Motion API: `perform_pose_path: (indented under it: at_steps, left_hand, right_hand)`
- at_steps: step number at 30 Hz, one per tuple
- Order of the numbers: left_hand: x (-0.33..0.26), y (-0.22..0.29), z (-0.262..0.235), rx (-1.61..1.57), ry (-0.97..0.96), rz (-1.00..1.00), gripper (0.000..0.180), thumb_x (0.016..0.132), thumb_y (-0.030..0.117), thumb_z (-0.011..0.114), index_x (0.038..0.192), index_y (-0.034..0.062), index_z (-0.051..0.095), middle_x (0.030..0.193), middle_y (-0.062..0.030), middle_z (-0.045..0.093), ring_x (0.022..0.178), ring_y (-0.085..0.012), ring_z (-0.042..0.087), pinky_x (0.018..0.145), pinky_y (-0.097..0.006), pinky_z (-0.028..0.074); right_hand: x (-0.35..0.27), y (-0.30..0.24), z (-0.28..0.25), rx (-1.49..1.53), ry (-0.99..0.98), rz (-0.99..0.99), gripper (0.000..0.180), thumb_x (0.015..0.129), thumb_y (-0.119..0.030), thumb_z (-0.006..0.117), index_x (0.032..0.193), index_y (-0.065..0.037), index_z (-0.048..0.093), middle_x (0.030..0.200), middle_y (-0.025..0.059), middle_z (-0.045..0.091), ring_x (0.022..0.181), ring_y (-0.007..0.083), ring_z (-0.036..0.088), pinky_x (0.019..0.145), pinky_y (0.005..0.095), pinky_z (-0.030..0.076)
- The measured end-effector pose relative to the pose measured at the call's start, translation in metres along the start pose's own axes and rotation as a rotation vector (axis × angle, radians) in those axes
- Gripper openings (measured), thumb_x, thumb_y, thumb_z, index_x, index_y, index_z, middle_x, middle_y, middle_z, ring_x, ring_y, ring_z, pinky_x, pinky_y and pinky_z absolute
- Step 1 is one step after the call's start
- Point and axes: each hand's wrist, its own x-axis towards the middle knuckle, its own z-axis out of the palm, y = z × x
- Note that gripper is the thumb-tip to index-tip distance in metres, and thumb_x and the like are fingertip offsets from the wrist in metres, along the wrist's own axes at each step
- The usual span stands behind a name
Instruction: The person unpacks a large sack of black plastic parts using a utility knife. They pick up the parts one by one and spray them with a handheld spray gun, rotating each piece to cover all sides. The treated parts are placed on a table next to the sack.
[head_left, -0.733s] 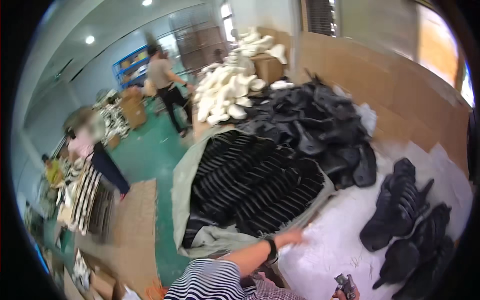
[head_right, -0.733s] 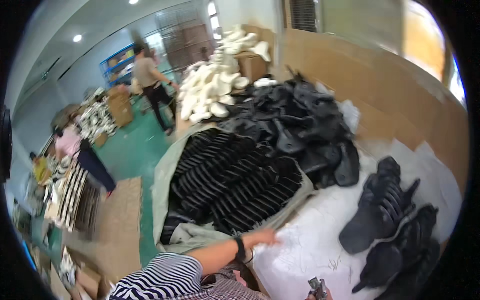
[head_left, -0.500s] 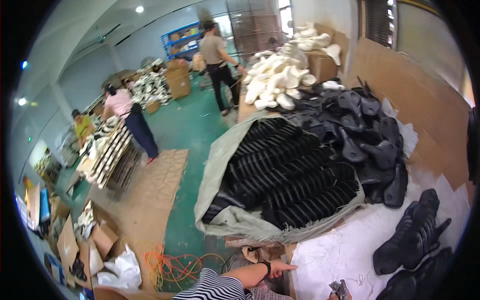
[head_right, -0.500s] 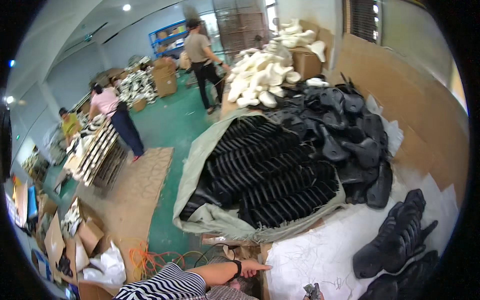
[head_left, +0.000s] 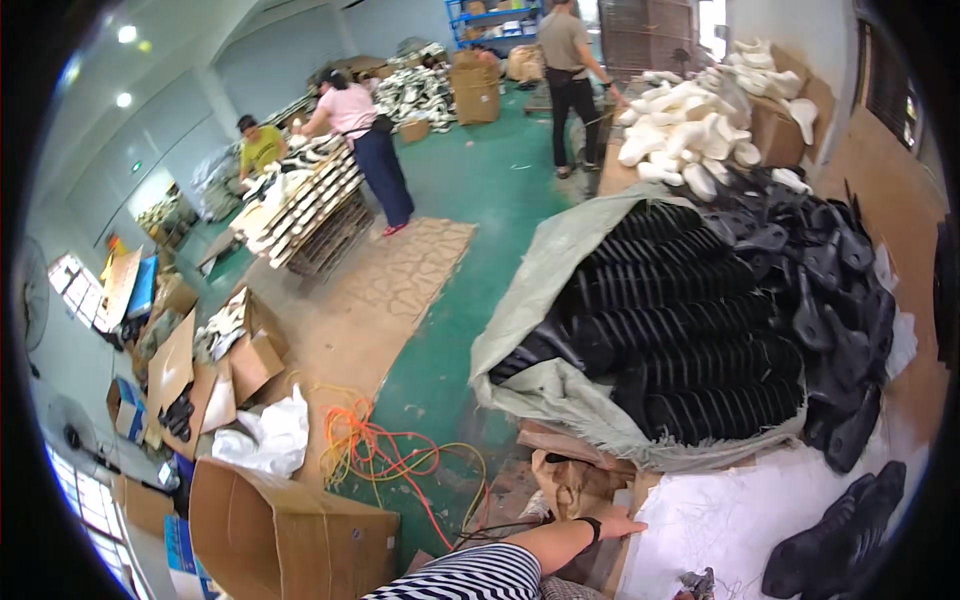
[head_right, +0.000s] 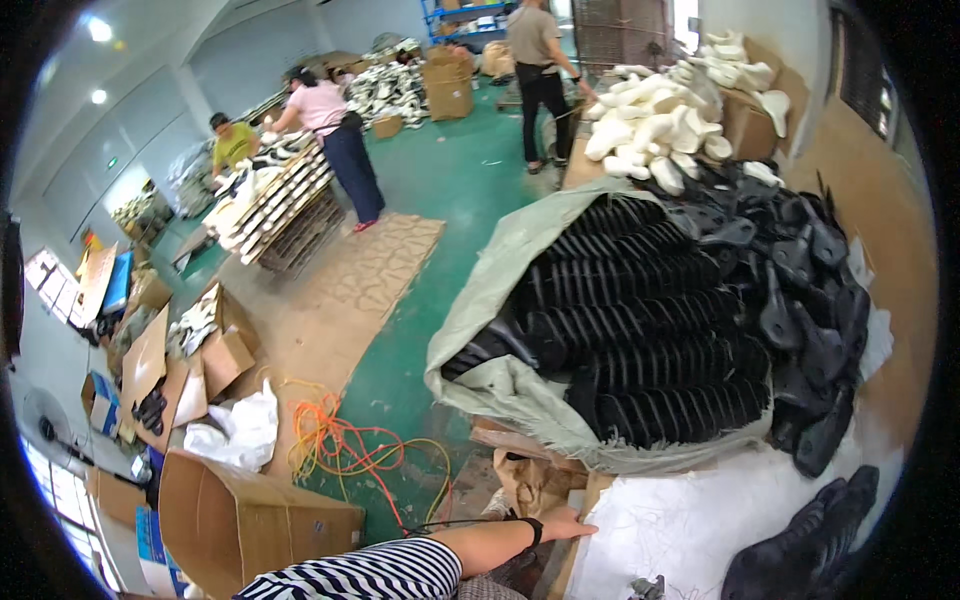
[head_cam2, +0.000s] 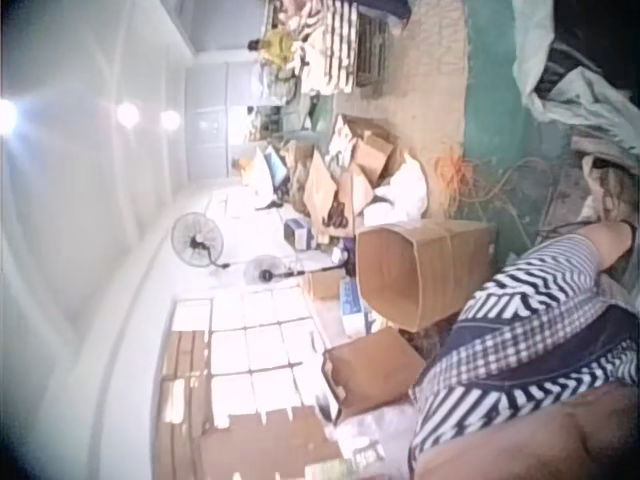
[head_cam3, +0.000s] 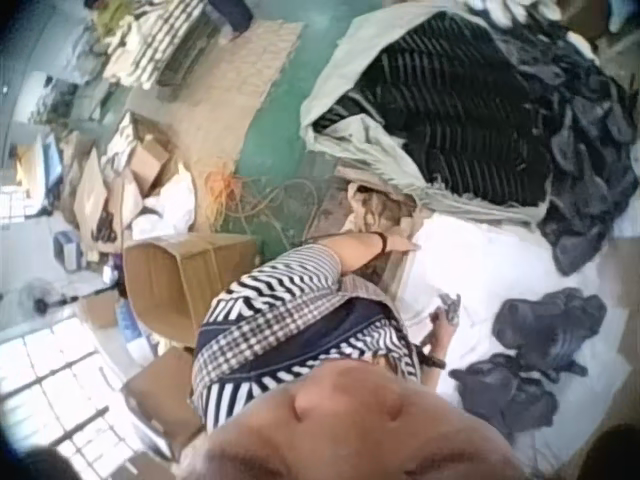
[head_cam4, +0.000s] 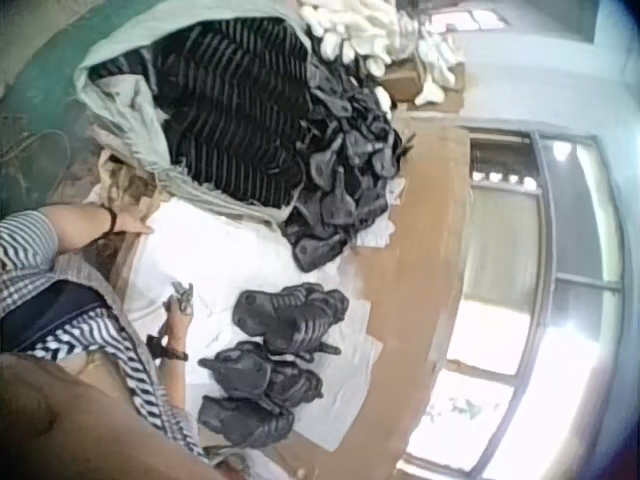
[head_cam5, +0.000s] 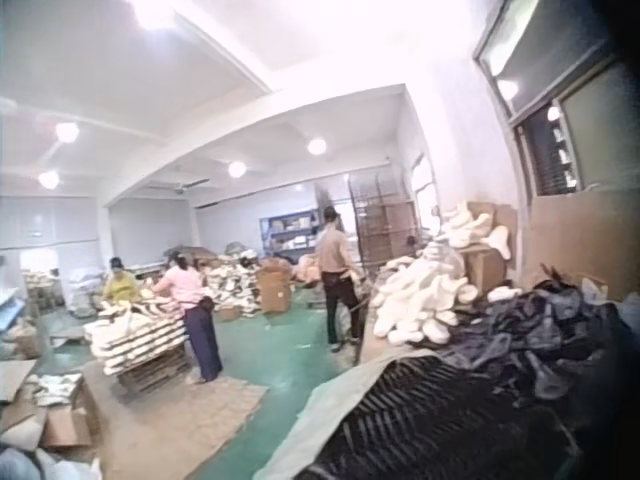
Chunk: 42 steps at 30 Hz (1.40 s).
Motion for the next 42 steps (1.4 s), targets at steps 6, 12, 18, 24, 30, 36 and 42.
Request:
perform_pose_path:
  at_steps: [6,12,18,24,30,36,42]
  left_hand:
    - [-0.029,-0.022,-0.032,0.071,-0.003,-0.013,0.045,0.069,0.035,0.068,0.075,-0.0093,0.065,0.073,-0.0216,0.064,0.069,-0.0301,0.065,0.06,-0.039,0.051]
    - [-0.057,-0.084,-0.116,0.233,0.15,-0.152,0.039,0.075,0.033,0.061,0.063,-0.0049,0.06,0.066,-0.0202,0.058,0.064,-0.0322,0.059,0.062,-0.043,0.045]
    - [-0.121,-0.078,-0.158,0.161,0.381,-0.176,0.043,0.08,0.032,0.056,0.111,0.0028,0.053,0.086,-0.0215,0.062,0.085,-0.0365,0.06,0.074,-0.042,0.047]
    - [-0.147,-0.093,-0.168,0.147,0.429,-0.016,0.039,0.079,0.04,0.056,0.084,0.0018,0.061,0.071,-0.0184,0.062,0.069,-0.0341,0.059,0.063,-0.041,0.046]
    - [-0.139,-0.128,-0.192,0.216,0.264,-0.145,0.041,0.076,0.04,0.057,0.086,0.0012,0.068,0.087,-0.0202,0.065,0.081,-0.0346,0.063,0.074,-0.043,0.048]
    - [-0.093,-0.145,-0.211,0.102,0.403,-0.304,0.036,0.074,0.035,0.056,0.074,0.0013,0.069,0.082,-0.0213,0.066,0.084,-0.036,0.063,0.076,-0.044,0.049]
    - [-0.092,-0.127,-0.211,0.071,0.416,-0.192,0.039,0.076,0.038,0.055,0.078,0.0014,0.069,0.082,-0.0207,0.066,0.085,-0.0352,0.063,0.076,-0.043,0.048]
  right_hand:
    - [0.014,0.004,-0.011,-0.217,-0.074,-0.024,0.064,0.081,-0.002,0.049,0.142,-0.003,0.031,0.109,0.009,0.06,0.055,0.0098,0.045,0.048,0.0225,0.041]
    - [0.045,0.0,-0.018,-0.477,-0.108,0.053,0.056,0.086,-0.012,0.058,0.138,-0.007,0.037,0.083,0.0077,0.064,0.049,0.0107,0.048,0.041,0.0243,0.04]
    - [0.067,0.01,-0.032,-0.534,-0.12,0.177,0.044,0.081,-0.028,0.071,0.116,-0.007,0.053,0.056,0.007,0.055,0.039,0.0116,0.044,0.037,0.0265,0.038]
    - [0.087,0.032,-0.041,-0.618,-0.047,0.221,0.069,0.083,-0.04,0.066,0.137,-0.007,0.04,0.056,0.0083,0.055,0.039,0.0148,0.046,0.033,0.0293,0.036]
    - [0.126,0.102,-0.083,-1.111,-0.265,-0.461,0.068,0.07,-0.021,0.072,0.132,-0.01,0.047,0.105,0.021,0.062,0.083,0.0317,0.062,0.083,0.0511,0.043]
    - [0.111,0.064,-0.066,-1.136,-0.333,-0.069,0.058,0.065,-0.022,0.075,0.118,-0.009,0.055,0.125,0.0268,0.051,0.094,0.0355,0.059,0.084,0.0507,0.042]
    - [0.078,0.005,-0.01,-0.697,-0.031,0.252,0.043,0.077,-0.026,0.07,0.108,0.002,0.057,0.074,0.0185,0.063,0.053,0.0248,0.059,0.049,0.0382,0.048]
